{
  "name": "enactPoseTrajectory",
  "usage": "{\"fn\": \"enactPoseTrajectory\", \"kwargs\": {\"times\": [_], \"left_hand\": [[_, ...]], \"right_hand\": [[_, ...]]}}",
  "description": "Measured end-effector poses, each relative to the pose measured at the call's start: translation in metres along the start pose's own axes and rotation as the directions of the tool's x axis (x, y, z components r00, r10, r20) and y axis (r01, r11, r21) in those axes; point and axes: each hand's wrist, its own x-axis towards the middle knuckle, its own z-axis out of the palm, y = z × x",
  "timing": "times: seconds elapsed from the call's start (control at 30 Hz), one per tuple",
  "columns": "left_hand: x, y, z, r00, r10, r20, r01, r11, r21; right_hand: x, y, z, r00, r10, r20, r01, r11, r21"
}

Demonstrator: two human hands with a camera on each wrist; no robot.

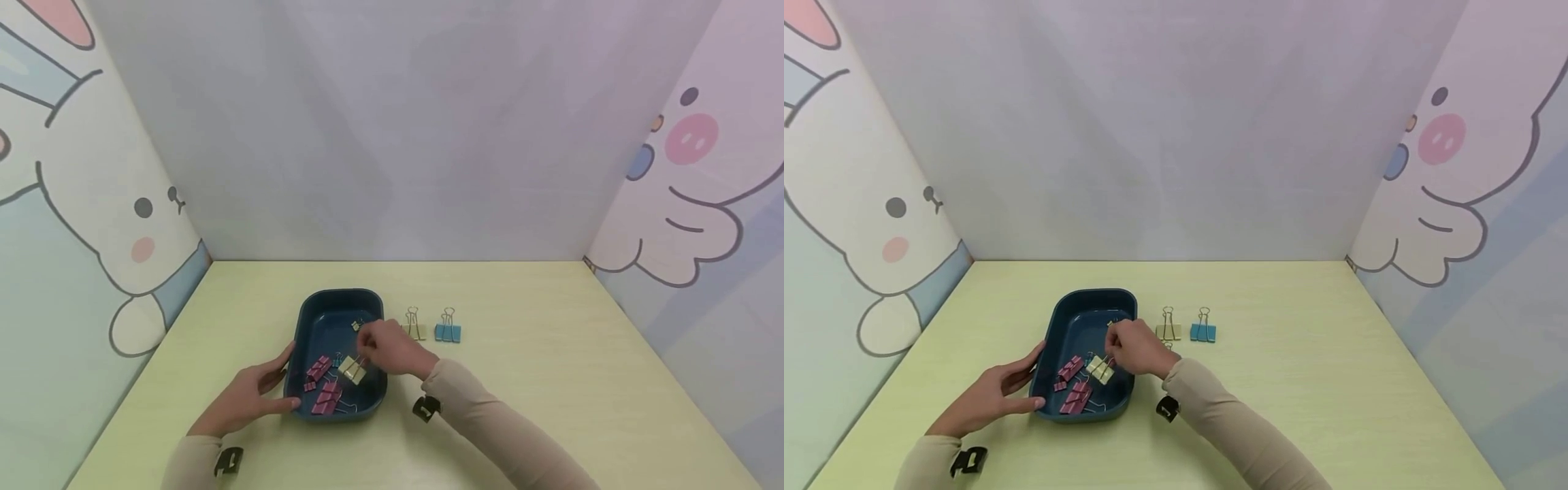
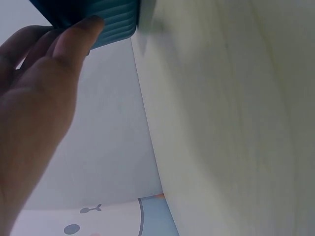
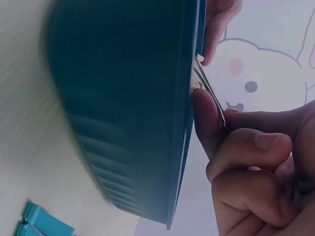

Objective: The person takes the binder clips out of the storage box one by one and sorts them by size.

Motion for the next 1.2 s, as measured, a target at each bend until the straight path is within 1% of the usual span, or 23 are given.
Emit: {"fn": "enactPoseTrajectory", "kwargs": {"times": [0.13, 0.33, 0.43, 0.6, 0.8, 0.9, 1.1, 1.2], "left_hand": [[0.0, -0.002, 0.0, 1.0, 0.004, 0.002, -0.004, 1.0, -0.003], [0.0, -0.003, 0.0, 1.0, 0.002, 0.002, -0.002, 1.0, -0.016], [-0.001, -0.003, -0.001, 1.0, -0.002, -0.001, 0.002, 1.0, -0.018], [-0.001, -0.004, -0.001, 1.0, -0.006, -0.001, 0.006, 1.0, -0.026], [0.0, -0.004, -0.001, 1.0, -0.015, -0.002, 0.015, 0.999, -0.035], [0.0, -0.005, 0.0, 1.0, -0.013, 0.0, 0.013, 0.999, -0.04], [0.001, -0.004, 0.0, 1.0, -0.011, 0.001, 0.012, 0.999, -0.034], [0.001, -0.005, 0.0, 1.0, -0.016, -0.005, 0.016, 0.999, -0.03]], "right_hand": [[-0.003, 0.003, -0.005, 0.999, -0.026, -0.022, 0.026, 1.0, 0.005], [-0.008, 0.01, -0.015, 0.994, -0.062, -0.092, 0.063, 0.998, 0.001], [-0.01, 0.014, -0.02, 0.989, -0.105, -0.105, 0.105, 0.994, 0.002], [-0.013, 0.023, -0.026, 0.973, -0.193, -0.125, 0.198, 0.98, 0.027], [-0.018, 0.028, -0.037, 0.959, -0.249, -0.137, 0.26, 0.963, 0.068], [-0.024, 0.032, -0.043, 0.96, -0.241, -0.14, 0.253, 0.965, 0.074], [-0.041, 0.051, -0.055, 0.975, -0.151, -0.163, 0.163, 0.985, 0.06], [-0.047, 0.063, -0.061, 0.977, -0.135, -0.167, 0.144, 0.989, 0.042]]}}
